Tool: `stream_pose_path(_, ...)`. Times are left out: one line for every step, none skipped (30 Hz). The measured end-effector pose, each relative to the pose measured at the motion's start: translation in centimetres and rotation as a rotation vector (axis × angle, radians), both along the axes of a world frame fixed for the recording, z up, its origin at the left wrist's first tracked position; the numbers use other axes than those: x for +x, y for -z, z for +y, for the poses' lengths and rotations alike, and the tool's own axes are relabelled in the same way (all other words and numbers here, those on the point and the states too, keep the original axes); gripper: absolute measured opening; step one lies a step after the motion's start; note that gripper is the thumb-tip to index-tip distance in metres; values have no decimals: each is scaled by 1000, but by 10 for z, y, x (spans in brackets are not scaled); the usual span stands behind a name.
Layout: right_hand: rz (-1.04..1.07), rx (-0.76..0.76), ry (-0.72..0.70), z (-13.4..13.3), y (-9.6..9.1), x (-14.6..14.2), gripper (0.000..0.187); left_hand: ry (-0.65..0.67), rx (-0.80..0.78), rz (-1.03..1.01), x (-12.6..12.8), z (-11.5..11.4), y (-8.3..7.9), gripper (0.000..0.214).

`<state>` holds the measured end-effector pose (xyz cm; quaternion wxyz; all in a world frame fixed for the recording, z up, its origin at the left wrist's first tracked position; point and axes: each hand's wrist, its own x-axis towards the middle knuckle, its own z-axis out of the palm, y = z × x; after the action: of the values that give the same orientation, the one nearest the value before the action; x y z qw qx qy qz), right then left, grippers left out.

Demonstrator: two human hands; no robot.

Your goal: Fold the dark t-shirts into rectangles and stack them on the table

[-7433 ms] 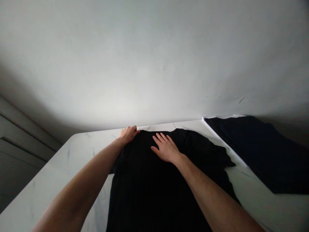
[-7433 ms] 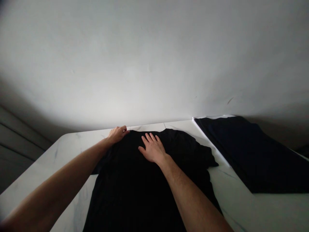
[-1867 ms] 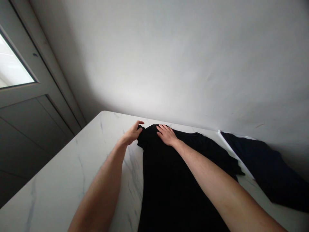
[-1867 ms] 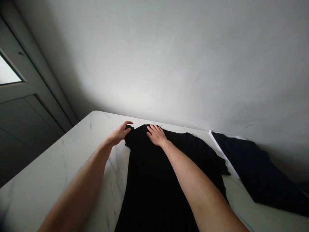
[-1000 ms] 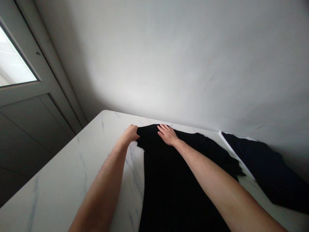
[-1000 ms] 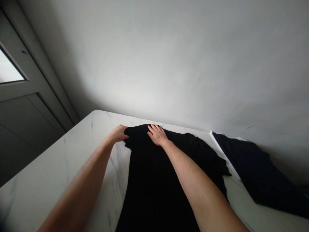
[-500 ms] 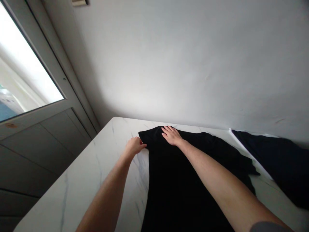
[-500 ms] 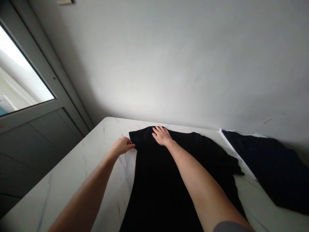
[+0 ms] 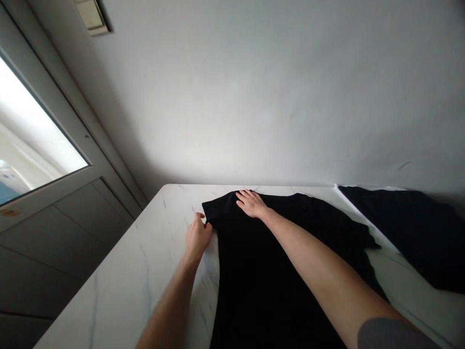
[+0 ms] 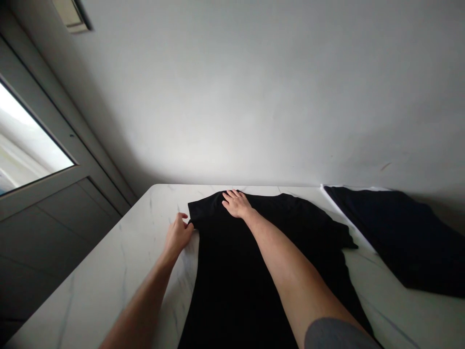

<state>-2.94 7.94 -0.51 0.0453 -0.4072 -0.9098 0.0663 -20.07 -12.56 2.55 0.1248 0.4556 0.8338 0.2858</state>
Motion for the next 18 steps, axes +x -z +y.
stream_pose_path(3,2,0,0,0,0,62,5,-22,30,1,-2,-1,32)
stream_pose_path(5,4,2,0,1,0,62,7,-51,56,3,-4,-3,35)
stream_pose_path(6,5,5,1,1,0,62,1,-78,83,5,-4,-5,38)
stream_pose_path(6,6,7,0,1,0,62,-10,-94,119,9,-4,-8,41)
stream_pose_path(4,7,7,0,1,0,62,-11,-91,162,15,-3,-10,44)
stream_pose_path(1,9,7,0,1,0,62,14,-69,209,21,-3,-11,47)
stream_pose_path(-1,12,4,0,1,0,62,79,-36,258,29,-4,-12,50)
stream_pose_path(-3,18,1,-1,0,0,62,181,-1,305,39,-7,-11,52)
stream_pose_path(-3,24,-1,-1,0,0,62,316,21,344,49,-11,-9,54)
stream_pose_path(-2,29,-2,-1,0,1,62,466,22,369,59,-18,-6,55)
stream_pose_path(0,31,-1,-1,0,1,62,605,5,382,68,-27,-1,57)
stream_pose_path(5,31,0,-2,0,1,62,713,-23,385,76,-37,4,60)
stream_pose_path(10,29,1,-2,0,1,62,783,-51,381,82,-49,9,63)
stream_pose_path(15,26,2,-2,0,2,62,820,-75,371,86,-62,14,67)
stream_pose_path(18,24,1,-1,1,2,61,829,-94,362,89,-74,18,69)
stream_pose_path(20,22,0,-1,1,2,62,814,-105,357,90,-86,21,71)
stream_pose_path(22,21,-3,-1,2,2,62,787,-112,355,90,-96,23,72)
stream_pose_path(22,21,-5,0,2,2,62,760,-118,357,90,-105,25,74)
